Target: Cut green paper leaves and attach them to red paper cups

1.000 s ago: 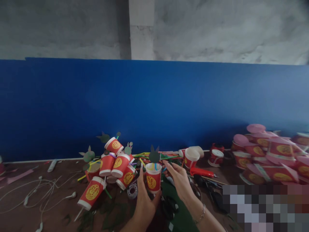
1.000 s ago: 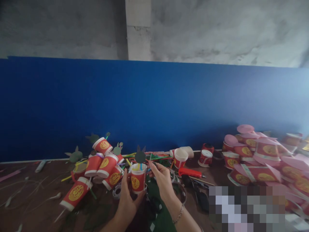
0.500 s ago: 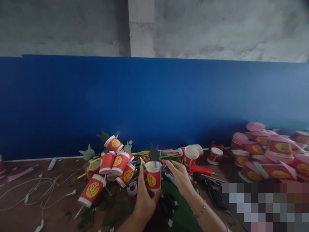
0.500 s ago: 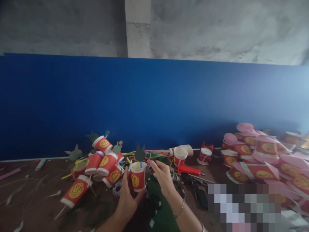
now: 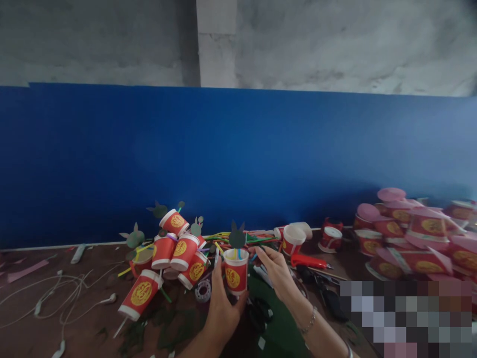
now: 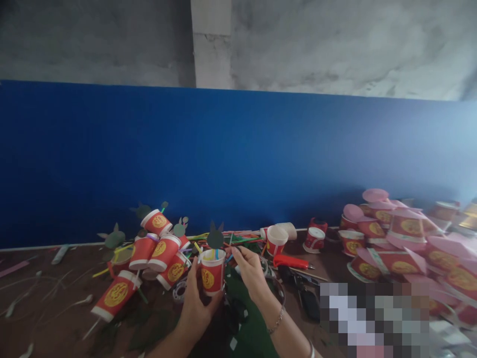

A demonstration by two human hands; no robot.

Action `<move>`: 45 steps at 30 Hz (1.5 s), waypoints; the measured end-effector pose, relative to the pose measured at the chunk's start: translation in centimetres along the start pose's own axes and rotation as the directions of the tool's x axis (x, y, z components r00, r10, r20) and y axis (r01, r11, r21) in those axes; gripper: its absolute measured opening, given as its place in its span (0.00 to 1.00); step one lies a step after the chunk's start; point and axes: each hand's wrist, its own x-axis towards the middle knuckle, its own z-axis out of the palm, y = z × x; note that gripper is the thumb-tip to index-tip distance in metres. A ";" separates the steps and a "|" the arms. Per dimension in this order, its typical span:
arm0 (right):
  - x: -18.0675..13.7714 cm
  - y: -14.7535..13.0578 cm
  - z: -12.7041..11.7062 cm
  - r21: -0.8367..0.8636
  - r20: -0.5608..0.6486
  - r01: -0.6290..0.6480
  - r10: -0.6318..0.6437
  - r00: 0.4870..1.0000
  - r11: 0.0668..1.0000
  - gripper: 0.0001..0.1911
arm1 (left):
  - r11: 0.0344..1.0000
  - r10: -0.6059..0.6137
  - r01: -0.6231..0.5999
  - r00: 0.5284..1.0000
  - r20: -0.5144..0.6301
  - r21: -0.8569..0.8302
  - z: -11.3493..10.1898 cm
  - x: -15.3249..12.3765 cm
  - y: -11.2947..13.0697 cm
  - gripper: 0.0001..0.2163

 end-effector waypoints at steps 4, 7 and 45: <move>0.3 0.7 -0.3 -0.198 0.057 0.000 0.012 0.998 0.980 0.18 | 0.995 -0.005 0.011 0.998 -0.061 0.097 -0.4 0.8 0.1 0.37; 0.2 1.0 -0.8 -0.508 0.183 0.060 0.040 0.982 0.859 0.11 | 0.989 0.000 0.013 0.996 -0.087 0.144 -0.7 1.4 0.1 0.36; -3.3 0.9 2.6 -0.829 0.487 0.452 0.029 0.873 0.330 0.10 | 0.942 0.263 -0.257 0.965 0.004 0.214 -2.6 1.5 0.3 0.14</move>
